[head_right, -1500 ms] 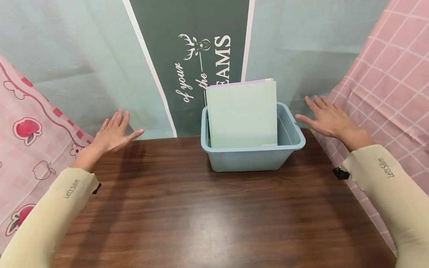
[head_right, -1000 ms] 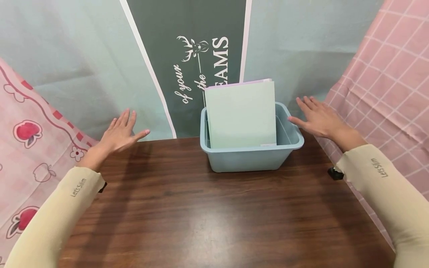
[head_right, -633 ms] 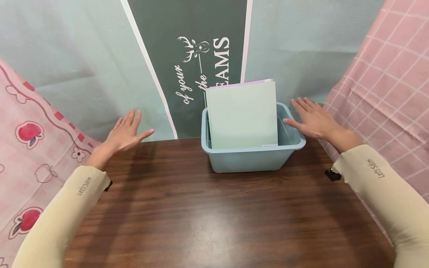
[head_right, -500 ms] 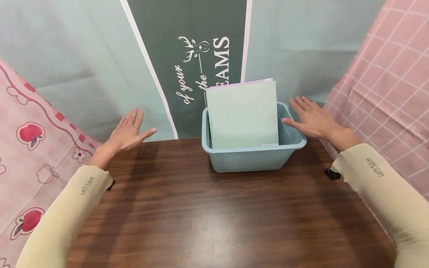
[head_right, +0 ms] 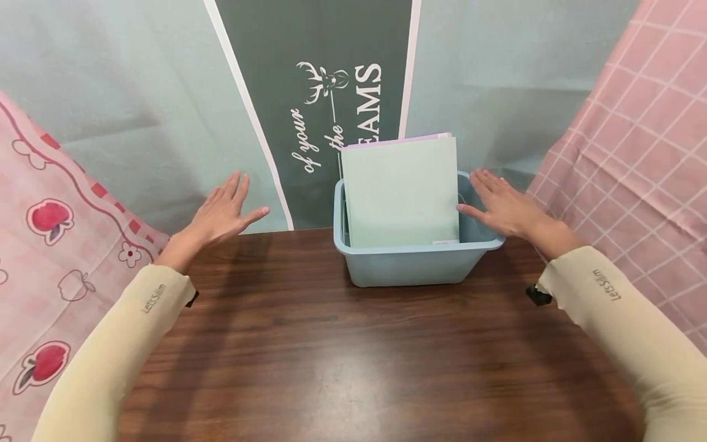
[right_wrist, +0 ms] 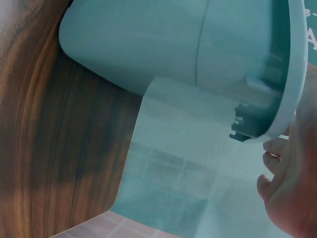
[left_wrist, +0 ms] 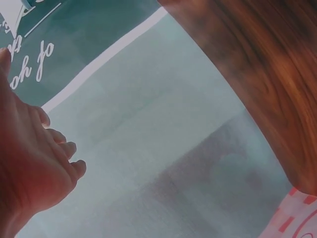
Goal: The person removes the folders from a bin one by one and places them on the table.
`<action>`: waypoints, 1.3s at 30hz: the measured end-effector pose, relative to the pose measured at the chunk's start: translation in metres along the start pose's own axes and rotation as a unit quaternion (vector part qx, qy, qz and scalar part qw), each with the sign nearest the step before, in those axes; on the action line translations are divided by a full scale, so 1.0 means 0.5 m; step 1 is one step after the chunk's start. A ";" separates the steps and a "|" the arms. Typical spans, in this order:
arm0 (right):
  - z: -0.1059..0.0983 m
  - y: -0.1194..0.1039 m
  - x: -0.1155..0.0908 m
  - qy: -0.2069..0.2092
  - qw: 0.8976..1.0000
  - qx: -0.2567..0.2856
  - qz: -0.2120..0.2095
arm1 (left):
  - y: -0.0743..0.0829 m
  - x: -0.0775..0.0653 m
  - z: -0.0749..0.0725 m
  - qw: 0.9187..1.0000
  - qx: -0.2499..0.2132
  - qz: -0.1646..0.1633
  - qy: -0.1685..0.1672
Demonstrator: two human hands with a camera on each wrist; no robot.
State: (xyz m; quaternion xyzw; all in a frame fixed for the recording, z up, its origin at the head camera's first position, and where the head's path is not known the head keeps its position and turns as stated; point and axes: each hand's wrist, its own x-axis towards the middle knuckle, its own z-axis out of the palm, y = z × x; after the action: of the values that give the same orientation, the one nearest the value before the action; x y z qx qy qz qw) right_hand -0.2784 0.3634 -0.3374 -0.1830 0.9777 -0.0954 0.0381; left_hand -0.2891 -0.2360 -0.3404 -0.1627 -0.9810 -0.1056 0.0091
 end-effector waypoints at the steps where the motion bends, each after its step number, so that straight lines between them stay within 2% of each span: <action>1: 0.001 -0.001 -0.001 -0.002 1.000 0.003 0.001 | 0.003 0.003 0.000 1.000 -0.003 0.003 0.001; 14: 0.024 0.003 0.008 -0.031 0.998 0.039 0.023 | 0.044 0.036 0.005 0.999 -0.010 0.037 0.024; 28: 0.029 0.008 0.008 -0.039 0.998 0.050 0.022 | 0.101 0.076 0.008 0.998 -0.007 0.065 0.015; 39: 0.028 0.009 0.004 -0.040 0.998 0.051 0.012 | 0.149 0.115 0.027 0.996 -0.015 0.089 0.013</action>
State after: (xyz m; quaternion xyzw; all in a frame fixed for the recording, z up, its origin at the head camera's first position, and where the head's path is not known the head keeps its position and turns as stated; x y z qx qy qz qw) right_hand -0.2805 0.3642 -0.3523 -0.1728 0.9714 -0.1373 0.0874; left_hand -0.3192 -0.1463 -0.3354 -0.2476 -0.9609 -0.1207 0.0288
